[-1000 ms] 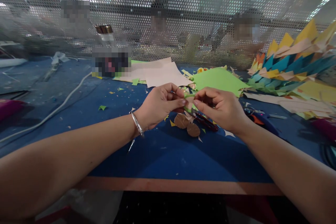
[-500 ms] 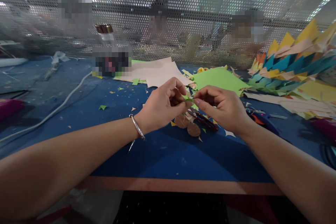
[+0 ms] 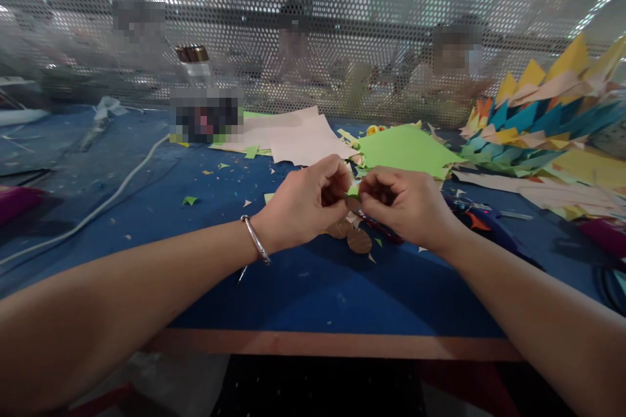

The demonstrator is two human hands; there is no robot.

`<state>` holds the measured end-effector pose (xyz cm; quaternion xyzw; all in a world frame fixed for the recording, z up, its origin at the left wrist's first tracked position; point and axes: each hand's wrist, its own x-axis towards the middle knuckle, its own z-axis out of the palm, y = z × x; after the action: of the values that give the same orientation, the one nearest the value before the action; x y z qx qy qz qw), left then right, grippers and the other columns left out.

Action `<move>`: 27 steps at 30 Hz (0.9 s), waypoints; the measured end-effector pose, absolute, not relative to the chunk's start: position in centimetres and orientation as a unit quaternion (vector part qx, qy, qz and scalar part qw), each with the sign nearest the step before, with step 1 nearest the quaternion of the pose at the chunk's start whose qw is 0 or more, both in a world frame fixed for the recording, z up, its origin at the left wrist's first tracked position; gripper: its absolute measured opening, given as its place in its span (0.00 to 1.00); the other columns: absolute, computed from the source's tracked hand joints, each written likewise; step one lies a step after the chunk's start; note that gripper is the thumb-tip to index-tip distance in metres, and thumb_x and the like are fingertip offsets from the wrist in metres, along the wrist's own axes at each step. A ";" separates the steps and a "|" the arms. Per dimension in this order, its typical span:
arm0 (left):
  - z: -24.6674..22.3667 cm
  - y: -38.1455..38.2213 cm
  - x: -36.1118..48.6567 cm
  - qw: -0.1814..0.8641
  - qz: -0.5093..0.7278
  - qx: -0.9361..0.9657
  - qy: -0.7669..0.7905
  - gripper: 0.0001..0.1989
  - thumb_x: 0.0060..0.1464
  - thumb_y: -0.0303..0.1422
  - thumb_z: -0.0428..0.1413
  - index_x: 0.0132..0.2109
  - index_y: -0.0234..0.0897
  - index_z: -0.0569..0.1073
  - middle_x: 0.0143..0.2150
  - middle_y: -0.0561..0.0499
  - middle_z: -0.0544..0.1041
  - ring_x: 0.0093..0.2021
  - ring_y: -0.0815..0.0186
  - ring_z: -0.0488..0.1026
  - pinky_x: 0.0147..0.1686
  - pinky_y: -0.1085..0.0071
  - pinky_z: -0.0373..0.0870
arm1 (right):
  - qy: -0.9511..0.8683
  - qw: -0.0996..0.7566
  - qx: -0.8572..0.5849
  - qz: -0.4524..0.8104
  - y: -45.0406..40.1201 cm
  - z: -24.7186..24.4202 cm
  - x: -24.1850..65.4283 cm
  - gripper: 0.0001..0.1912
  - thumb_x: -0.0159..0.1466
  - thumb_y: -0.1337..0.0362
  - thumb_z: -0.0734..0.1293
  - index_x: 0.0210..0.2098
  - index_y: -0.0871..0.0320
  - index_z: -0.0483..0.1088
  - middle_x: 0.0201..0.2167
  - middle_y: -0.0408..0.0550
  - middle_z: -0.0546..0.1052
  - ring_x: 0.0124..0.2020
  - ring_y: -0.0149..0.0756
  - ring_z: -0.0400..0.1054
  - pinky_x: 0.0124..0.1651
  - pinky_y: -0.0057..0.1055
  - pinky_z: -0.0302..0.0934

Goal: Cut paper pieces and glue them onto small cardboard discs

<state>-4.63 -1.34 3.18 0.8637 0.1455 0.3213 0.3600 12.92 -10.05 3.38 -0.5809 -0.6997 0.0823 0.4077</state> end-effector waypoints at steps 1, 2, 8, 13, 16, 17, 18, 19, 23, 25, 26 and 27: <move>3.2 -1.3 -4.6 0.359 0.321 0.864 0.146 0.08 0.50 0.24 0.56 0.36 0.39 0.65 0.29 0.57 0.68 0.28 0.72 0.65 0.28 0.72 0.62 | -0.699 0.406 -0.583 0.079 -10.0 3.4 12.9 0.05 0.57 0.66 0.66 0.25 0.58 0.67 0.18 0.37 0.63 0.20 0.25 0.54 0.22 0.27 0.49; 3.2 -1.4 -4.6 0.356 0.318 0.866 0.148 0.08 0.50 0.23 0.56 0.35 0.38 0.65 0.28 0.57 0.68 0.28 0.72 0.65 0.28 0.72 0.62 | -0.699 0.402 -0.586 0.078 -10.0 3.4 12.8 0.06 0.57 0.66 0.66 0.25 0.58 0.67 0.18 0.38 0.64 0.20 0.25 0.54 0.22 0.26 0.49; 3.6 -1.4 -4.7 0.340 0.288 0.880 0.163 0.08 0.49 0.22 0.55 0.34 0.38 0.65 0.28 0.57 0.68 0.27 0.72 0.63 0.28 0.72 0.60 | -0.709 0.380 -0.592 0.051 -10.0 3.5 13.4 0.06 0.56 0.67 0.66 0.24 0.58 0.67 0.17 0.38 0.65 0.19 0.25 0.56 0.23 0.26 0.51; 3.1 -0.7 -4.6 0.359 0.299 0.869 0.163 0.05 0.50 0.25 0.55 0.34 0.38 0.65 0.28 0.56 0.68 0.28 0.71 0.64 0.28 0.71 0.62 | -0.678 0.390 -0.622 0.032 -10.0 3.8 14.4 0.09 0.59 0.65 0.65 0.23 0.58 0.67 0.17 0.38 0.62 0.19 0.25 0.53 0.22 0.27 0.48; 2.8 -0.2 -4.4 0.393 0.315 0.848 0.168 0.06 0.50 0.28 0.56 0.34 0.38 0.64 0.29 0.55 0.67 0.28 0.71 0.64 0.28 0.70 0.63 | -0.679 0.398 -0.615 0.062 -10.0 3.7 14.4 0.09 0.61 0.63 0.66 0.25 0.59 0.69 0.19 0.39 0.65 0.20 0.25 0.55 0.22 0.26 0.50; 2.8 -0.2 -4.4 0.404 0.318 0.840 0.173 0.07 0.50 0.28 0.56 0.34 0.38 0.64 0.29 0.55 0.67 0.28 0.71 0.64 0.28 0.70 0.63 | -0.679 0.400 -0.610 0.079 -10.0 3.7 14.3 0.09 0.61 0.62 0.67 0.27 0.59 0.70 0.20 0.39 0.67 0.20 0.25 0.56 0.23 0.26 0.51; 2.8 -0.1 -4.3 0.415 0.319 0.833 0.177 0.07 0.50 0.28 0.56 0.34 0.39 0.64 0.29 0.55 0.67 0.28 0.71 0.64 0.29 0.70 0.64 | -0.679 0.400 -0.608 0.097 -10.0 3.5 14.2 0.09 0.62 0.60 0.67 0.29 0.59 0.72 0.21 0.40 0.68 0.20 0.26 0.57 0.23 0.26 0.52; 2.8 -0.1 -4.3 0.425 0.320 0.827 0.179 0.07 0.50 0.28 0.56 0.34 0.39 0.63 0.29 0.55 0.67 0.29 0.71 0.64 0.29 0.71 0.64 | -0.677 0.398 -0.609 0.113 -10.0 3.4 14.1 0.09 0.62 0.59 0.68 0.32 0.59 0.73 0.22 0.41 0.70 0.20 0.26 0.58 0.22 0.26 0.52; 2.7 -0.2 -4.3 0.452 0.328 0.813 0.163 0.08 0.51 0.29 0.57 0.35 0.39 0.63 0.29 0.55 0.67 0.29 0.72 0.65 0.29 0.71 0.65 | -0.670 0.390 -0.612 0.156 -9.7 3.0 13.9 0.12 0.63 0.55 0.68 0.35 0.59 0.73 0.23 0.42 0.72 0.20 0.27 0.60 0.22 0.27 0.54; 2.6 -0.3 -4.3 0.474 0.329 0.801 0.159 0.09 0.51 0.30 0.57 0.36 0.39 0.63 0.30 0.55 0.68 0.30 0.72 0.66 0.30 0.71 0.66 | -0.673 0.397 -0.604 0.155 -9.6 3.0 13.9 0.10 0.64 0.58 0.67 0.34 0.59 0.73 0.24 0.43 0.72 0.21 0.27 0.61 0.23 0.27 0.55; 2.5 -0.3 -4.3 0.490 0.326 0.792 0.161 0.10 0.51 0.30 0.58 0.37 0.39 0.63 0.30 0.55 0.68 0.30 0.72 0.67 0.30 0.71 0.66 | -0.676 0.400 -0.600 0.152 -9.6 3.0 13.8 0.10 0.64 0.59 0.67 0.33 0.59 0.72 0.24 0.42 0.72 0.21 0.26 0.60 0.23 0.27 0.55; 2.5 -0.3 -4.3 0.509 0.321 0.781 0.166 0.11 0.50 0.30 0.59 0.38 0.40 0.63 0.30 0.56 0.69 0.29 0.72 0.68 0.30 0.71 0.67 | -0.679 0.403 -0.596 0.149 -9.7 3.1 13.8 0.09 0.64 0.59 0.67 0.32 0.59 0.72 0.24 0.42 0.71 0.21 0.26 0.60 0.23 0.26 0.55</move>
<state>-4.26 -0.34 2.50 0.7815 0.1658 0.3206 0.5089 13.79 -9.67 3.09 -0.5956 -0.6786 0.1486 0.4034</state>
